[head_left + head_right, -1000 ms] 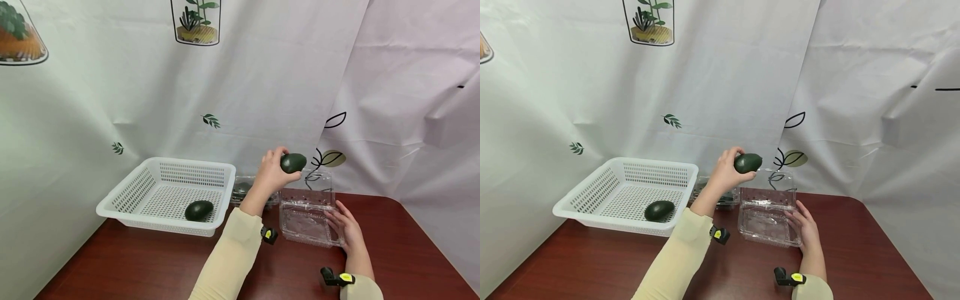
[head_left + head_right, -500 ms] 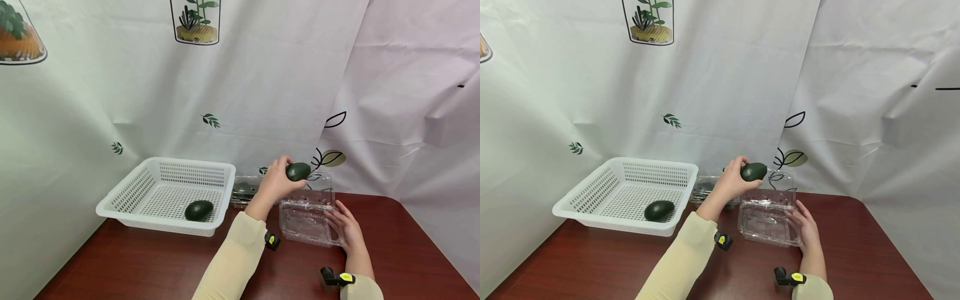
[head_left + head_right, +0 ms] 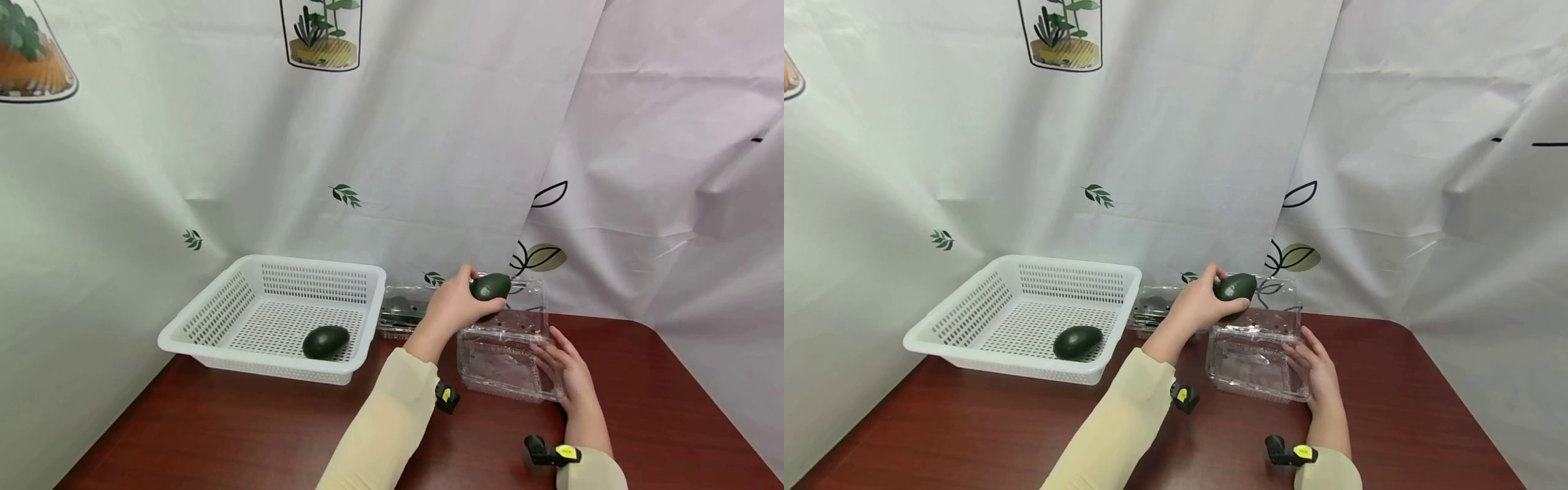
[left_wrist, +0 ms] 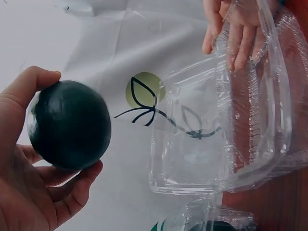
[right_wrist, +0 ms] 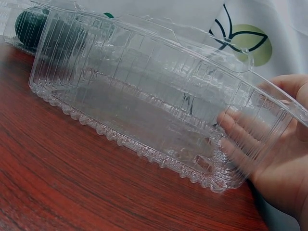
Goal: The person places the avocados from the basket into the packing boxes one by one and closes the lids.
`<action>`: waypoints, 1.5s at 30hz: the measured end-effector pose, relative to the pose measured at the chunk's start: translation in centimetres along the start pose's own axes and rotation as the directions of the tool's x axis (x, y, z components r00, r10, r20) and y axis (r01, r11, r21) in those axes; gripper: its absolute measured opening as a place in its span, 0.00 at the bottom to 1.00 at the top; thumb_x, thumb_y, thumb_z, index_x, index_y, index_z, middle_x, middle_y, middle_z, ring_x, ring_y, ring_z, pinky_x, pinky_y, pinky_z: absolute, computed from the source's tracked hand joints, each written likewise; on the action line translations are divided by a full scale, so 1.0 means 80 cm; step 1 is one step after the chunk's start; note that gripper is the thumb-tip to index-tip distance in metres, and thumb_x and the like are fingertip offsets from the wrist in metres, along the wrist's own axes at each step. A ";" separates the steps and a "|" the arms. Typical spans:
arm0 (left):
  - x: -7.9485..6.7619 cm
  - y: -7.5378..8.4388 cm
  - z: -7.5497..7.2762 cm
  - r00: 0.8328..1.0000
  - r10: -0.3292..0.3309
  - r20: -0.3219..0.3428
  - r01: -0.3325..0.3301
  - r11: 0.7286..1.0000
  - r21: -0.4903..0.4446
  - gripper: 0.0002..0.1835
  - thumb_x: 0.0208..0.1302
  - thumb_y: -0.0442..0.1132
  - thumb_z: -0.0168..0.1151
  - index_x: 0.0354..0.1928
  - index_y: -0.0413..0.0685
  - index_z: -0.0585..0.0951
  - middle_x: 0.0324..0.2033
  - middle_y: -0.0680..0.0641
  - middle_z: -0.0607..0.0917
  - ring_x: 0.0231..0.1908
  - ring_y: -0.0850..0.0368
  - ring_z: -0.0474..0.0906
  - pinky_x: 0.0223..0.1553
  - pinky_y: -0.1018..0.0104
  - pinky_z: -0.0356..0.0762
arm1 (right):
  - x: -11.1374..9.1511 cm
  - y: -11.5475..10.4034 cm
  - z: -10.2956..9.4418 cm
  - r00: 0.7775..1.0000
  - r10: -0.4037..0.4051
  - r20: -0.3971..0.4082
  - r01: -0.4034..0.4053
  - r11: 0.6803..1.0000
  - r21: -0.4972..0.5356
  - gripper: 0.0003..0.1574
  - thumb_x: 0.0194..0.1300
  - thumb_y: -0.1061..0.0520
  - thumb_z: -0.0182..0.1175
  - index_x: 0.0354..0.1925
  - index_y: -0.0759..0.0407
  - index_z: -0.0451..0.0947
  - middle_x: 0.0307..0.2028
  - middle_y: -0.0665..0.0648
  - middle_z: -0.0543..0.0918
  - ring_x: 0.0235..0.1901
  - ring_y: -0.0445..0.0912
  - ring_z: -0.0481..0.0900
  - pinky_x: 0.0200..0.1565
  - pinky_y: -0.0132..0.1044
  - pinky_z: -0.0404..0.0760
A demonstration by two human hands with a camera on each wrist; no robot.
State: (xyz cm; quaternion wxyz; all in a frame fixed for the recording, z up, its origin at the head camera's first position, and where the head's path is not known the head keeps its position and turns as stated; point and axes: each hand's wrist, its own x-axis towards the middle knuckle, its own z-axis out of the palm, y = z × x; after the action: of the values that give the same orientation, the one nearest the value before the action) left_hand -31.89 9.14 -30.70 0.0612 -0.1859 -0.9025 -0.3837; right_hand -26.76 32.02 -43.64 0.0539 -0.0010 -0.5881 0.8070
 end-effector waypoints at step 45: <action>-0.018 -0.020 0.066 0.938 -0.050 0.342 -0.082 0.930 0.359 0.32 0.51 0.61 0.63 0.60 0.71 0.71 0.48 0.57 0.80 0.43 0.56 0.76 0.42 0.60 0.70 | -0.001 0.001 -0.003 1.000 -0.007 0.007 0.008 1.000 -0.004 0.33 0.73 0.55 0.43 0.71 0.52 0.45 0.44 0.40 0.78 0.46 0.36 0.78 0.48 0.29 0.73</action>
State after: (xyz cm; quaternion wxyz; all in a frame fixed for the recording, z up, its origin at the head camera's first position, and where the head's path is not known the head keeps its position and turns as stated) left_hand -31.04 11.50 -35.82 -0.0611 -0.2430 -0.9532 -0.1689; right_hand -26.67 32.21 -43.77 0.0547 0.0042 -0.5897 0.8058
